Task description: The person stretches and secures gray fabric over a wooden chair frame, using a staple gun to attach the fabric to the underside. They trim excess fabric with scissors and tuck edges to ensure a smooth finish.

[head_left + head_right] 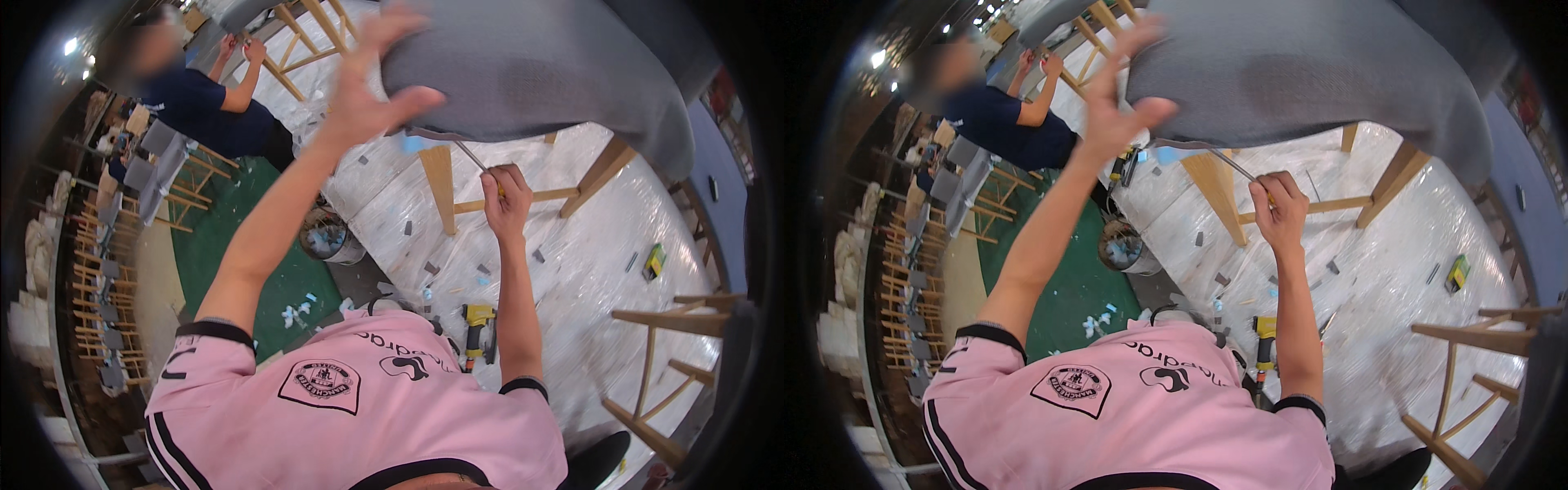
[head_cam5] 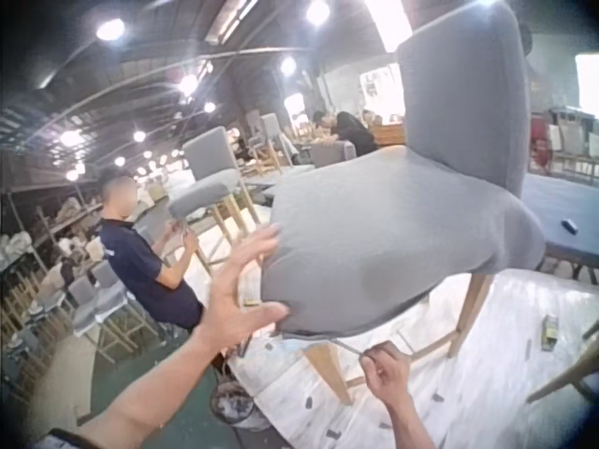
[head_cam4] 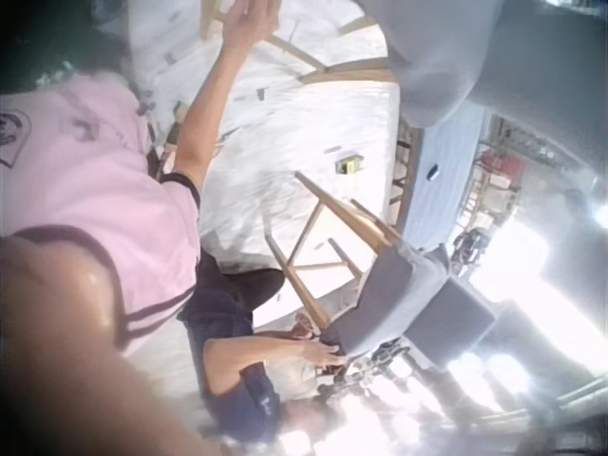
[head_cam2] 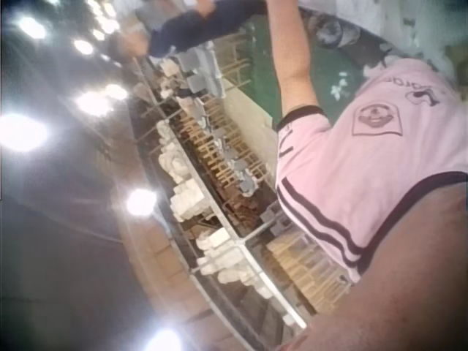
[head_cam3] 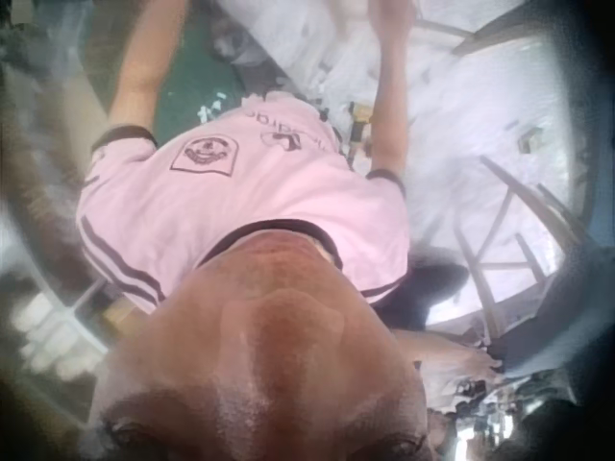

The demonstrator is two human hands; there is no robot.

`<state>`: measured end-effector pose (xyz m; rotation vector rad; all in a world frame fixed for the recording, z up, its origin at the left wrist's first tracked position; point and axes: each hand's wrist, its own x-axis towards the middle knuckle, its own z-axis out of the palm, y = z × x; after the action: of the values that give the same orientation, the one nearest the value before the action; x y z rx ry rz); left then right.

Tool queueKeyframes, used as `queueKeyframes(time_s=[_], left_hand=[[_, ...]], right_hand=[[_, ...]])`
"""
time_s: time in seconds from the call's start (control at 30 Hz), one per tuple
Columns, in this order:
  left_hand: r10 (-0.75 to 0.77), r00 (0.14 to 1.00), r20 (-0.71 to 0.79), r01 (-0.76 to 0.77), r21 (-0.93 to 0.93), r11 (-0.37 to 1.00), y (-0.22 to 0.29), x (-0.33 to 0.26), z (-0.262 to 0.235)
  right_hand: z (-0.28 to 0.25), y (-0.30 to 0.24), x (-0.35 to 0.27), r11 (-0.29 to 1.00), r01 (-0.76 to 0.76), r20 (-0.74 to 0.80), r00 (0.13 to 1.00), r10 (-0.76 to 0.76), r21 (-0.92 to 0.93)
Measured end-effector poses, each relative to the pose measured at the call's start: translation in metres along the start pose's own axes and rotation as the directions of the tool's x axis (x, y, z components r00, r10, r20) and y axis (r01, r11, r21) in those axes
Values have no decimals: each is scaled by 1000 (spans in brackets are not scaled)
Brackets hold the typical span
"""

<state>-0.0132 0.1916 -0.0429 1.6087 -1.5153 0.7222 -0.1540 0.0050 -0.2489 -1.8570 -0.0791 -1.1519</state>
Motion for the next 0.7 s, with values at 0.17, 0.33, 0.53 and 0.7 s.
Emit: queueKeyframes(time_s=[0.17,0.33,0.53,0.7], left_hand=[[52,983,-177,-53,-4,999,-6,-8,34],[78,978,-195,-87,-37,996,-8,-10,39],[13,994,-108,-25,-117,993,-5,-7,27],[-6,976,-218,-35,-183,982,-7,-8,32]], right_hand=[[-13,-18,25,997,58,71,996,-55,-50],[-37,-47,43,990,8,177,984,17,-140],[-52,-45,55,970,78,247,969,-19,-231],[-57,-23,62,901,293,215,949,-232,-319]])
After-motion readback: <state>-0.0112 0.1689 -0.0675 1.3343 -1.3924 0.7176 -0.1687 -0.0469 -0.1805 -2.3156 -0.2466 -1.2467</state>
